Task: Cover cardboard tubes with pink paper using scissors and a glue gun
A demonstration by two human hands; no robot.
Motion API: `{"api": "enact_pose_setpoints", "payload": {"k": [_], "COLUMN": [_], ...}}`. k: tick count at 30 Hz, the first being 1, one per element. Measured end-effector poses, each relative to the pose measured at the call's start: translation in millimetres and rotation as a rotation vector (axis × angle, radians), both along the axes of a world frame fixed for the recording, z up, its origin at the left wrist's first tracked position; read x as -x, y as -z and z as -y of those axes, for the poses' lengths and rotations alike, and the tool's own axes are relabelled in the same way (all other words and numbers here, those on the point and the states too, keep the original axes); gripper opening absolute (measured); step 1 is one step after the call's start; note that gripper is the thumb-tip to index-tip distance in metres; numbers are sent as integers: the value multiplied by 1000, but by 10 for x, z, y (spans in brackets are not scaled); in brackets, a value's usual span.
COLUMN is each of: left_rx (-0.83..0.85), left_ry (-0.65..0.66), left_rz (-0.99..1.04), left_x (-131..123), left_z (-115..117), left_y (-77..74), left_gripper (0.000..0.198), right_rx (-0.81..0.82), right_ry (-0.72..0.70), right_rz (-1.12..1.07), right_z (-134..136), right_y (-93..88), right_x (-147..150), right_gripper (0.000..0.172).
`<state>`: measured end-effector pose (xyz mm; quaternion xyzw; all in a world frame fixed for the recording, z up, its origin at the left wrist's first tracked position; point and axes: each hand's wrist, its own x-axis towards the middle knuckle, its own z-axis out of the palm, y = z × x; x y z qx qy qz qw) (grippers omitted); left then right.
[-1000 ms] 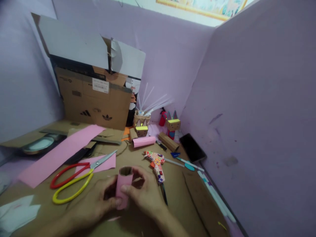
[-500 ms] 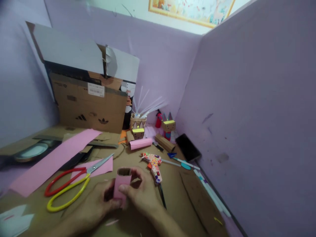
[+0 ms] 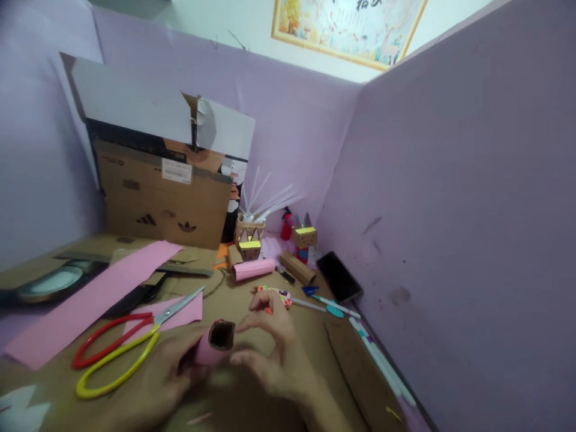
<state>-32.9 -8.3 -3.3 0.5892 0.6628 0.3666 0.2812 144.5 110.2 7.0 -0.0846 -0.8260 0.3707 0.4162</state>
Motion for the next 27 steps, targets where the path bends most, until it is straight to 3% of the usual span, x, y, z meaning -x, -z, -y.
{"api": "enact_pose_setpoints", "payload": {"k": [5,10,14,16,21,27], "left_rx": [-49,-8,44,29,-68,-97], "left_ry": [7,73,97,108,130,134], "left_rz": [-122,-145,-137,-146,-224,-338], "left_x": [51,19,-20,-19,52,91], "left_z": [-13,12,17,18,14,1], "left_y": [19,-10,20,43,129,226], "left_gripper": [42,43,42,42,45,44], "right_rx": [-212,-338,-436,-405,-42,-82], "right_ry": [37,123,152,120,75,132], "right_rz": [91,77,61,64,-31,153], "right_z": [94,150,207,228,192,128], "right_y": [32,136,128,85,-79,-61], "right_x": [22,104,116,86,-25,2], "right_gripper": [28,10,7,7,34,22]}}
